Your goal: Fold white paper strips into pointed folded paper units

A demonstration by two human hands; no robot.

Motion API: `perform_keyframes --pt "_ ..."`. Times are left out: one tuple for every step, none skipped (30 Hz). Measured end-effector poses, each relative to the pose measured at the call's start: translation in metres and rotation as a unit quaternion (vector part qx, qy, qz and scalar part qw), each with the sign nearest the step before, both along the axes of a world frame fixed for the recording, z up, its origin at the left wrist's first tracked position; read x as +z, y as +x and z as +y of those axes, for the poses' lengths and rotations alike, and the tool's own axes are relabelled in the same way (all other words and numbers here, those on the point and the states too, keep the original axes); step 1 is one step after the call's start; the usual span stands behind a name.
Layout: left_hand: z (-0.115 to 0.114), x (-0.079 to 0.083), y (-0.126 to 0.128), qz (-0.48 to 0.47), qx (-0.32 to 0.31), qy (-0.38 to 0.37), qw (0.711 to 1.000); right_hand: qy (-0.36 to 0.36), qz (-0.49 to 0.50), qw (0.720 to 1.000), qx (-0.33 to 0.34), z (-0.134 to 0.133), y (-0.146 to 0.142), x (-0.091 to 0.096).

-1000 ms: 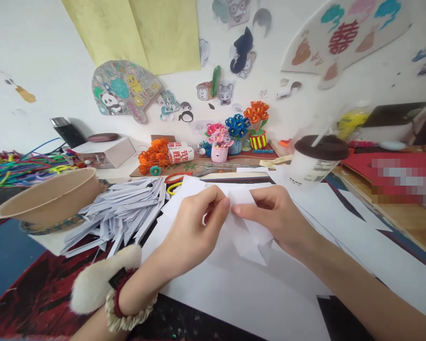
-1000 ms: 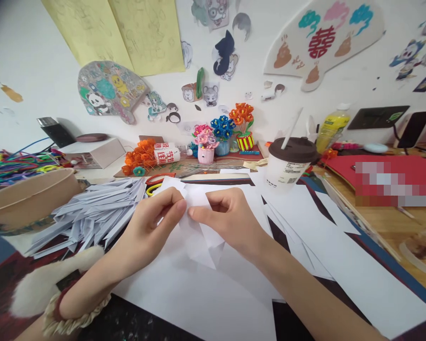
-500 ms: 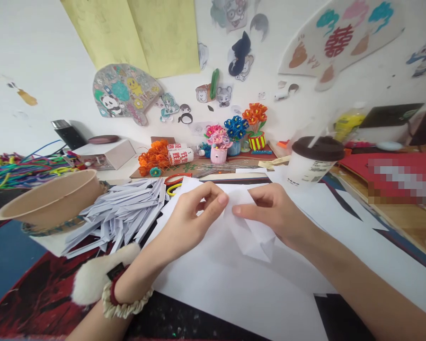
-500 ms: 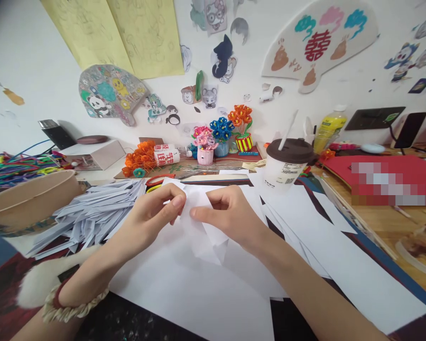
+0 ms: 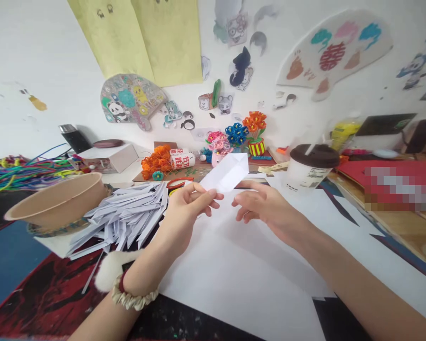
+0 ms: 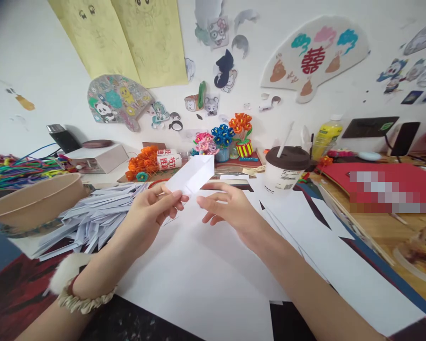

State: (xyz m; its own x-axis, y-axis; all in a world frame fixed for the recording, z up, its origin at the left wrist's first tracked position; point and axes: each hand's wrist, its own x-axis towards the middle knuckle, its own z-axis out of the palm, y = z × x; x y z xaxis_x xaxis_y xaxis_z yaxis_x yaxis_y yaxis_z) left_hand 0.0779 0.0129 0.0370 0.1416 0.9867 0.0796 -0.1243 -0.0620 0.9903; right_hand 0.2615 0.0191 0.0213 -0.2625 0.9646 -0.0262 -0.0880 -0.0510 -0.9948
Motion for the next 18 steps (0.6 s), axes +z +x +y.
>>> perform_keyframes --pt "-0.001 -0.001 0.002 -0.010 -0.008 -0.009 1.000 0.009 0.005 1.000 0.015 -0.001 -0.002 -0.001" --pt "-0.002 -0.003 0.004 -0.017 -0.017 -0.015 1.000 0.026 0.007 0.999 0.022 -0.001 -0.003 -0.002" --pt "-0.003 -0.005 0.006 -0.019 -0.026 -0.016 0.999 0.045 0.007 0.999 0.018 -0.002 -0.004 -0.003" --pt "-0.003 -0.006 0.008 -0.017 -0.032 -0.016 0.999 0.063 0.006 0.998 0.005 -0.002 -0.005 -0.003" --pt "-0.004 -0.007 0.010 -0.007 -0.036 -0.014 0.999 0.078 0.002 0.997 -0.012 -0.002 -0.005 -0.003" --pt "-0.004 -0.008 0.011 0.008 -0.039 -0.009 0.999 0.090 -0.005 0.996 -0.029 -0.002 -0.004 -0.003" --pt "-0.004 -0.009 0.011 0.025 -0.039 -0.002 0.999 0.099 -0.012 0.994 -0.041 -0.002 -0.003 -0.003" --pt "-0.005 -0.009 0.012 0.042 -0.040 0.007 0.998 0.107 -0.018 0.993 -0.048 -0.002 -0.002 -0.003" --pt "-0.005 -0.008 0.012 0.057 -0.040 0.016 0.997 0.113 -0.022 0.992 -0.051 -0.001 -0.001 -0.003" --pt "-0.006 -0.008 0.012 0.068 -0.043 0.022 0.997 0.118 -0.021 0.991 -0.053 -0.001 0.000 -0.002" --pt "-0.006 -0.007 0.012 0.077 -0.049 0.024 0.996 0.123 -0.018 0.991 -0.056 -0.001 0.000 -0.002" --pt "-0.007 -0.007 0.012 0.084 -0.059 0.023 0.994 0.127 -0.013 0.990 -0.058 -0.001 0.000 -0.002" --pt "-0.008 -0.006 0.013 0.091 -0.071 0.019 0.993 0.130 -0.009 0.990 -0.058 -0.001 -0.001 -0.001" --pt "-0.010 -0.006 0.014 0.097 -0.081 0.016 0.992 0.133 -0.006 0.990 -0.056 -0.002 -0.002 -0.001" --pt "-0.011 -0.007 0.015 0.104 -0.090 0.016 0.990 0.135 -0.006 0.990 -0.051 -0.002 -0.002 -0.001" --pt "-0.012 -0.007 0.016 0.116 -0.098 0.022 0.988 0.137 -0.007 0.990 -0.045 -0.002 -0.003 0.000" --pt "-0.012 -0.007 0.016 0.135 -0.102 0.037 0.985 0.137 -0.008 0.990 -0.041 -0.002 -0.004 0.000" --pt "-0.012 -0.008 0.016 0.161 -0.100 0.060 0.980 0.137 -0.010 0.990 -0.042 -0.002 -0.004 0.000"
